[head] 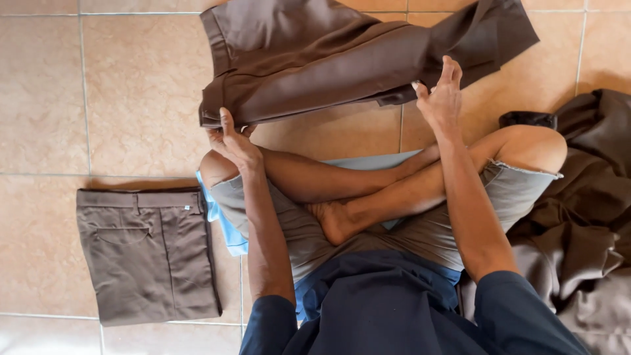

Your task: Folding brown trousers into neat squares and stacking them on the floor.

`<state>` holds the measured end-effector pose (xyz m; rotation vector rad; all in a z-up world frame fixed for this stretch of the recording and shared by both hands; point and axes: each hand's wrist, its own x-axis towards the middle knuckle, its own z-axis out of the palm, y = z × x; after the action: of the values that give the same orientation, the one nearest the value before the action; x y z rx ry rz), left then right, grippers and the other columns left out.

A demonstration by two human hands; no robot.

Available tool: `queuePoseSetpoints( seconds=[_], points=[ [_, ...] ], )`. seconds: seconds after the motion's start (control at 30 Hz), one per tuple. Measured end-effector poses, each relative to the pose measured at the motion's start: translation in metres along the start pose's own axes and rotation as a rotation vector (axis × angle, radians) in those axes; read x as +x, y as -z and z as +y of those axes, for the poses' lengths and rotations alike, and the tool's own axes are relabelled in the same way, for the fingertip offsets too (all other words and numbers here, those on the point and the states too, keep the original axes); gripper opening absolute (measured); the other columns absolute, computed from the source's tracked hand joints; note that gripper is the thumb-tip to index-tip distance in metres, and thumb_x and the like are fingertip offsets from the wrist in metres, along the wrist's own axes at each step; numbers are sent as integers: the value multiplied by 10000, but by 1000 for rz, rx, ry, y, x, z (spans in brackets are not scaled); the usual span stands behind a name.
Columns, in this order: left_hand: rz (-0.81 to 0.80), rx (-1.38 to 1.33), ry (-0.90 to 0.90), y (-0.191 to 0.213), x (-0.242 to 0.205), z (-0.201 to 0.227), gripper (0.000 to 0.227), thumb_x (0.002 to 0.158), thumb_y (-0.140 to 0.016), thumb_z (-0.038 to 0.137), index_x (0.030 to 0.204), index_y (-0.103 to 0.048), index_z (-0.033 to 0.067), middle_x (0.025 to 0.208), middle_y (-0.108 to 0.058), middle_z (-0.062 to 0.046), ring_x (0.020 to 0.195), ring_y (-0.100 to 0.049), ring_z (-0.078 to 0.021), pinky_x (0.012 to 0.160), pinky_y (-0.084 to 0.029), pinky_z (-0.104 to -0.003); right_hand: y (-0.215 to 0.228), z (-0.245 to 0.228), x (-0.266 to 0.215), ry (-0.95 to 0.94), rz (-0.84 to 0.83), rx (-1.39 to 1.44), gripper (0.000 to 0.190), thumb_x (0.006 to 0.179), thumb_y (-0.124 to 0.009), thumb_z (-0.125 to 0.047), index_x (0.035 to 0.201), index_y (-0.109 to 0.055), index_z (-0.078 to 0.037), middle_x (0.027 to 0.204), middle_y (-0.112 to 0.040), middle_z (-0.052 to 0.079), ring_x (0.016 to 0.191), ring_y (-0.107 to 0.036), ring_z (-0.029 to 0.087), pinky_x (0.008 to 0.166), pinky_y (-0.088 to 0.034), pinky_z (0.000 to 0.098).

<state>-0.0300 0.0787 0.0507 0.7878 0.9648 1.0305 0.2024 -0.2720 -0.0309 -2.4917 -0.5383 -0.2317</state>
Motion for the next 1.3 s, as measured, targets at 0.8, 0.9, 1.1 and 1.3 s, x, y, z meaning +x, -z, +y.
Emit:
queuePoseSetpoints(
  seconds=[0.8, 0.9, 1.1, 1.3],
  points=[
    [-34, -43, -16, -1, 3, 6, 407, 874, -737, 242, 1196, -614, 25, 1113, -666, -200, 917, -686, -295, 614, -628, -336, 19, -61, -16, 615, -194, -211, 403, 761, -721, 37, 1122, -832, -104, 1604, -431, 128, 1482, -324, 308, 1178, -340, 433],
    [-3, -34, -21, -7, 5, 11, 419, 866, -732, 261, 1194, -625, 23, 1113, -661, -191, 929, -676, -293, 611, -631, -337, 17, -57, -4, 598, -80, -346, 147, 851, -734, 78, 960, -697, -15, 1617, -460, 112, 1500, -367, 303, 1168, -337, 508],
    [53, -83, 34, -2, 28, 10, 546, 849, -709, 239, 1309, -563, -17, 1267, -613, -262, 1115, -646, -382, 824, -638, -445, 55, -86, -16, 660, 16, -105, 209, 776, -751, 126, 949, -766, 11, 1306, -713, 59, 1233, -625, 246, 1128, -435, 400],
    [115, -177, 13, -1, 40, -2, 502, 834, -708, 233, 1252, -591, -19, 1201, -624, -237, 1032, -637, -363, 743, -591, -416, 38, -80, -23, 723, -161, -132, 270, 860, -719, -185, 1034, -734, 21, 1395, -651, 151, 1312, -505, 314, 1208, -247, 557]
  ],
)
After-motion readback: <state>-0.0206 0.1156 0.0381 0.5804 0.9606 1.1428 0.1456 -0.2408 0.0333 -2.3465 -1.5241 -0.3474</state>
